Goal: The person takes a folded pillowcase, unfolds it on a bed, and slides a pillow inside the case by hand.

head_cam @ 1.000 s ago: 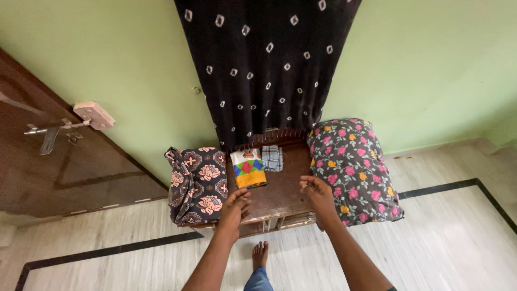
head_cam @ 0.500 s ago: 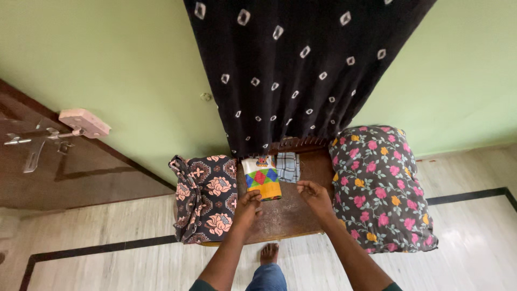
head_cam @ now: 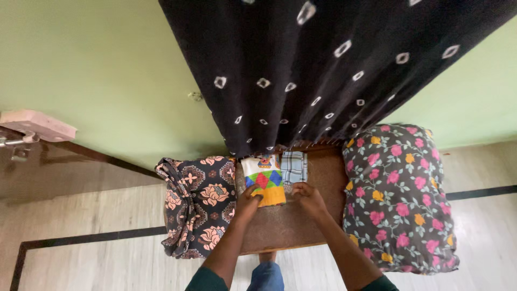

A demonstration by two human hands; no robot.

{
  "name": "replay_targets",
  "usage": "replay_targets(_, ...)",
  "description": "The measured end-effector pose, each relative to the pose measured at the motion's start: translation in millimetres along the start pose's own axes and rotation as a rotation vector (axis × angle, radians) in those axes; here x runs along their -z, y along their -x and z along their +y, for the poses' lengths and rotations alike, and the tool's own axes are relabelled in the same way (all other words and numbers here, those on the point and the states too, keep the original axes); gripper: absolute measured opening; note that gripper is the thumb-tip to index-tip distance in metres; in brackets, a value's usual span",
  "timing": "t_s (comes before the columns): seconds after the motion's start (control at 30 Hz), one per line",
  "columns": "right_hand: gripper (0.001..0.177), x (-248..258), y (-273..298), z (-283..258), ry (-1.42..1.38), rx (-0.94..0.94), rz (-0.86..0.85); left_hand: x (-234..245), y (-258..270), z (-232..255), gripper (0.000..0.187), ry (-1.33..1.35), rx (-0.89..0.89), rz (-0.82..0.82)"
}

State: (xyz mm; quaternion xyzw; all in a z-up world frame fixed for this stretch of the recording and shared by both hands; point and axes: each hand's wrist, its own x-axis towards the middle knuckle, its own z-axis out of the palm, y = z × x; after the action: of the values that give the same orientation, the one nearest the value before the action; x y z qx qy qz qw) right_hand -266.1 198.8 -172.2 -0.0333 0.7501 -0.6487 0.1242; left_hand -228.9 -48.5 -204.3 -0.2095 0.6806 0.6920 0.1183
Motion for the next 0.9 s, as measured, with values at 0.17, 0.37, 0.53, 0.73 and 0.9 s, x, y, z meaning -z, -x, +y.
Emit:
replay_targets(0.17,0.032,-13.7,-22.2,52.9,0.031,-0.185,-0.014,-1.9,-18.4,-16.1,0.051,-0.469,-0.323,0.151)
replay_targets(0.37,0.047,-42.6,-27.3,87.3,-0.142,-0.259,-0.040,1.9,-30.8,-30.8,0.060,-0.436,-0.053,0.175)
replay_targets(0.53,0.060,-55.5,-28.1,75.1,-0.072,-0.403,0.029,11.0,-36.8,-35.9,0.076,-0.083,-0.158,0.112)
replay_targets(0.73,0.040,-58.3,-26.5,39.6,-0.085,-0.540,-0.037,3.0,-21.3,-14.6,0.068,0.275,-0.218,0.140)
replay_targets(0.9,0.029,-51.8,-20.7,29.5,-0.315,-0.476,-0.091,-1.2,-7.6,0.5,0.042,0.476,-0.002,0.123)
